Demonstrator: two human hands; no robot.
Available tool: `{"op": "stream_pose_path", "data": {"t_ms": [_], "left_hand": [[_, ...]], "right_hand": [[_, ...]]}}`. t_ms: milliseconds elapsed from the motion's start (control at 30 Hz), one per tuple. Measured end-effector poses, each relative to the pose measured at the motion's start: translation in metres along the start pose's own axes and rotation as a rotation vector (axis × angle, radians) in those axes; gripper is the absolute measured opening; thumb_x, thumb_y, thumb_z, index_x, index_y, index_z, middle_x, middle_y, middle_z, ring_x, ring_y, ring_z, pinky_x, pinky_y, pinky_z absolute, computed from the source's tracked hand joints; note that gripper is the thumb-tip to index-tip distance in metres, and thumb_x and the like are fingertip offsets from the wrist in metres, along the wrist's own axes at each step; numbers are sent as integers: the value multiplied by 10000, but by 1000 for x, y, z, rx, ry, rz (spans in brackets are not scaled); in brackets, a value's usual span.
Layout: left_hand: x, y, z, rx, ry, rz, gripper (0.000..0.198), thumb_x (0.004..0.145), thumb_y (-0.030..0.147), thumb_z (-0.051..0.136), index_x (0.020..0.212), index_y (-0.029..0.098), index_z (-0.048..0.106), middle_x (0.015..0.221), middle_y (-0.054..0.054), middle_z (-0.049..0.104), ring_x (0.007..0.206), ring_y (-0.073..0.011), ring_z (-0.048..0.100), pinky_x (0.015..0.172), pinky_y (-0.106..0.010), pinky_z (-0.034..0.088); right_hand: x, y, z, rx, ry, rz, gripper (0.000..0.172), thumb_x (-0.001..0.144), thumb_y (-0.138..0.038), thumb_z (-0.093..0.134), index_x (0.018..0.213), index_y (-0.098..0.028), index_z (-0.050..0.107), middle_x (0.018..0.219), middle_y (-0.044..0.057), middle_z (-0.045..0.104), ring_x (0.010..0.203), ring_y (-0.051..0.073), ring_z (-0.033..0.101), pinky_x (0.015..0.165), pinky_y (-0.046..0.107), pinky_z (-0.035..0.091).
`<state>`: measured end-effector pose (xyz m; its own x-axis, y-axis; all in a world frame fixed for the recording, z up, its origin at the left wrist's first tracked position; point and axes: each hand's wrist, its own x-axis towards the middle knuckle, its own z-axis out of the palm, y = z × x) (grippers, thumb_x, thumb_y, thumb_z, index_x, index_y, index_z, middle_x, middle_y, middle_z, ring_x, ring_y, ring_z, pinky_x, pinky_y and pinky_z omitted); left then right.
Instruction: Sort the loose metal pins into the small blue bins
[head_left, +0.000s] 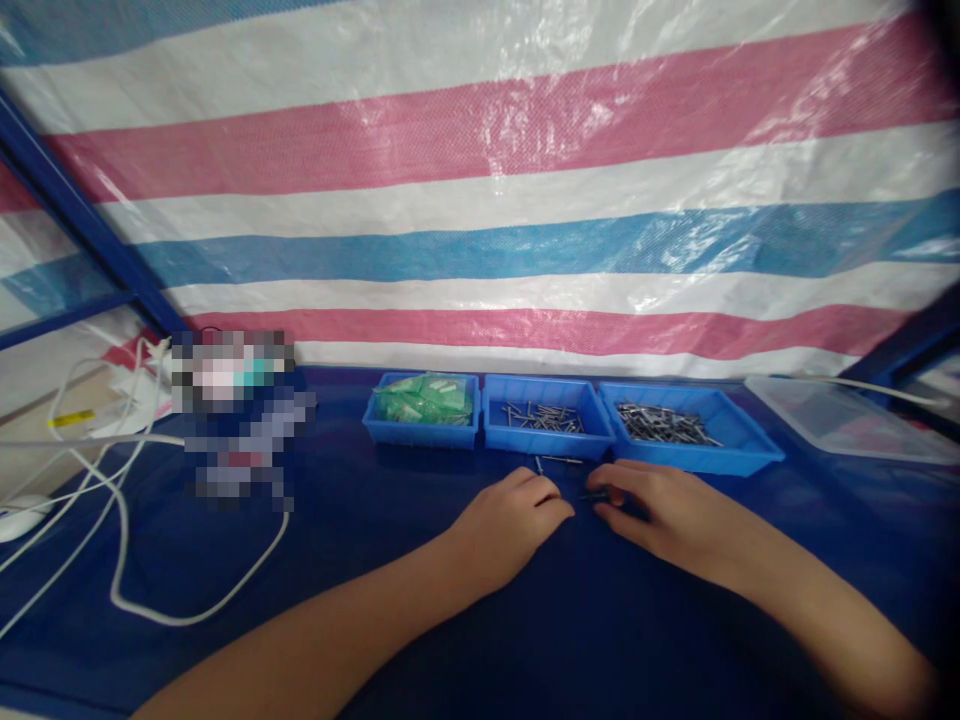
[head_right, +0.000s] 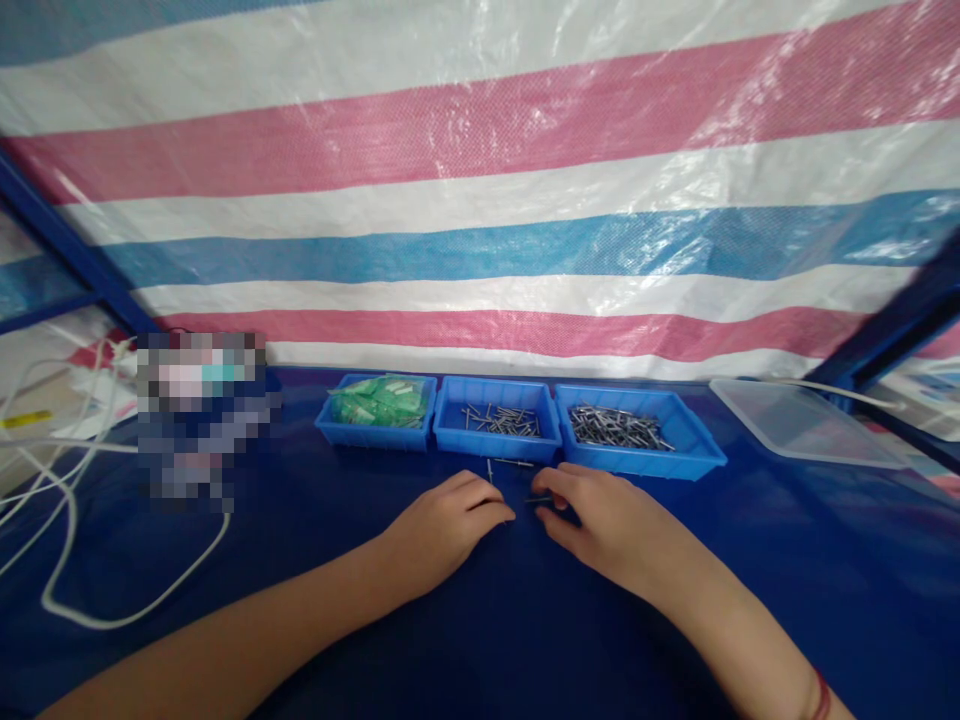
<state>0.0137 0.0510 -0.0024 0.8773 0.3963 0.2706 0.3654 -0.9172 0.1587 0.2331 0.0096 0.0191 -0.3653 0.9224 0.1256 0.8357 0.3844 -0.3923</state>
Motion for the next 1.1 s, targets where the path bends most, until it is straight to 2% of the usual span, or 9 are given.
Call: {"op": "stream_pose_path", "data": {"t_ms": [100,267,367,500,600,700,800,933,1100], "left_hand": [[0,0,0,-3,1,0,214,951,184,431,1068,155,607,1014,-60,617,934,-173,548,853,-270,486],[0,-1,1,-117,75,-54,244,962,184,410,1125,178,591,1012,-56,624,913,-165,561,869,-281,468],[0,-1,-1,-284,159,-127,244,968,196,392,1102,182,596,1034,-56,642,942,-163,582,889,-294,460],[1,-4,-2,-611,282,-246,206,951,225,432,1049,177,607,1010,-46,663,926,-146,614,864,-269,471],[2,-6,1,-822,320,-359,201,912,252,504,1078,170,584,963,-39,667,836,-134,629,774,-247,490],[3,-7,3,-928,330,-425,257,887,274,537,1112,157,571,943,-43,665,781,-126,622,731,-237,488],[5,-6,0,-921,292,-435,258,904,309,504,1070,141,607,936,-52,668,785,-130,614,725,-231,477],[5,-3,-9,-752,202,-370,279,937,322,436,966,144,648,874,-44,662,768,-134,594,709,-225,448],[5,-3,-12,-697,172,-304,285,956,297,406,915,142,642,850,-38,653,766,-129,584,715,-213,430]], "right_hand": [[1,0,3,14,1,-5,197,823,-226,543,1000,-218,629,851,41,660,729,184,639,666,303,490],[8,-9,6,78,-12,-52,100,829,-238,554,903,-225,620,825,14,644,686,151,611,635,270,479],[11,-17,9,147,47,-82,93,862,-275,540,861,-217,613,805,13,638,644,135,583,602,255,472],[12,-24,14,210,178,-80,142,889,-294,523,958,-226,626,853,21,651,664,134,589,616,251,484],[13,-26,17,272,217,-77,181,898,-322,516,995,-234,642,961,51,674,715,148,615,650,270,505],[12,-25,19,328,237,-46,199,895,-349,522,982,-232,656,988,68,685,754,170,631,675,298,519],[11,-24,20,355,279,9,198,885,-370,535,952,-230,658,925,55,691,782,183,638,696,305,524],[10,-23,19,371,346,52,200,873,-399,545,901,-233,653,805,31,679,708,179,628,664,300,522],[12,-23,19,442,327,68,190,869,-403,554,892,-233,635,843,27,676,754,179,633,668,289,516]]}}
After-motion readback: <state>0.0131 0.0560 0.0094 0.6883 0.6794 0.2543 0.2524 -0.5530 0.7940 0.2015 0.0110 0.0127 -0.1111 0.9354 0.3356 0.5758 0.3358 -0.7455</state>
